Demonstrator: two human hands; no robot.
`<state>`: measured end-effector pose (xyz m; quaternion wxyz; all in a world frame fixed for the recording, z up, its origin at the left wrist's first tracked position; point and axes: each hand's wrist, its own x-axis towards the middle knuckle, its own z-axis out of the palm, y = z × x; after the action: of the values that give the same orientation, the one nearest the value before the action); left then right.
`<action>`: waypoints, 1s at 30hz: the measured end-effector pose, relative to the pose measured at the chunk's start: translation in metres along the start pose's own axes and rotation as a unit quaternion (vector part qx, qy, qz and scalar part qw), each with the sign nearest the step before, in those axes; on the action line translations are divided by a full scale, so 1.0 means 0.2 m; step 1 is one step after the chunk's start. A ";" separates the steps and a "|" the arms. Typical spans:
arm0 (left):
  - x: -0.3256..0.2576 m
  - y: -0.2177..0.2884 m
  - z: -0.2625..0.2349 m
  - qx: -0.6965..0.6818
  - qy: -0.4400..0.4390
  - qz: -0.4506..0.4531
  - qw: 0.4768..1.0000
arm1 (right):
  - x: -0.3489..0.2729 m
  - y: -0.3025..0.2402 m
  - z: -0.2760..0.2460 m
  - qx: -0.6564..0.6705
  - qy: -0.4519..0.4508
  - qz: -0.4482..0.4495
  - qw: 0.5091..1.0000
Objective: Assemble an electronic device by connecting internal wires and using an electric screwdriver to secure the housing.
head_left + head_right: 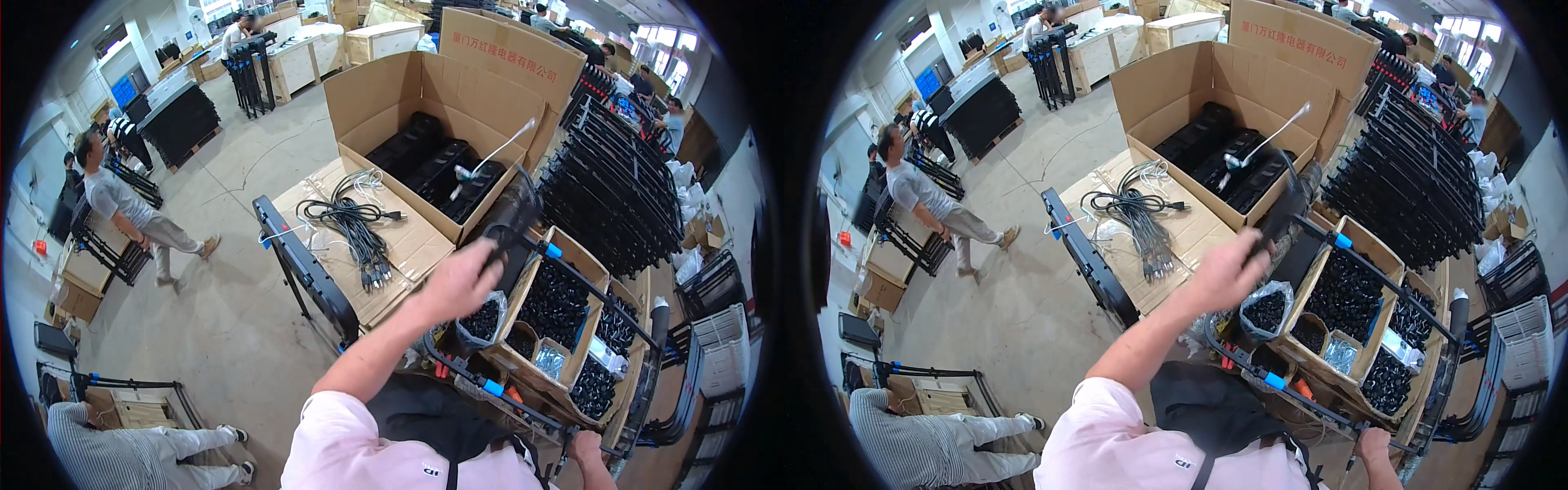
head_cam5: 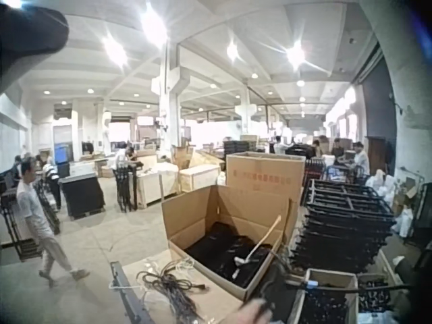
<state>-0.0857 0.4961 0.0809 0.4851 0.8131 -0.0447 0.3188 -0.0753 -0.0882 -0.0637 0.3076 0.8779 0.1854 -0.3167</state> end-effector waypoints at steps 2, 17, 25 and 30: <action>-0.14 0.00 0.11 -0.032 -0.069 -0.073 0.994 | -0.02 0.00 0.03 0.086 0.113 0.054 0.988; -0.99 -0.23 0.60 -0.099 -0.205 -0.281 0.932 | -0.04 -0.03 -0.02 0.144 0.114 -0.004 0.983; -1.11 -0.37 0.68 -0.014 -0.119 -0.097 0.988 | 0.07 -0.03 0.02 0.126 0.120 0.007 0.985; -1.13 -0.30 0.56 -0.055 -0.096 -0.123 0.986 | 0.16 -0.11 -0.46 -0.018 0.094 -0.035 0.995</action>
<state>-0.1891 0.3816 -0.1290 0.5581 0.8113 -0.0080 0.1738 -0.0233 -0.0067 -0.0383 0.2933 0.8912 0.2497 -0.2397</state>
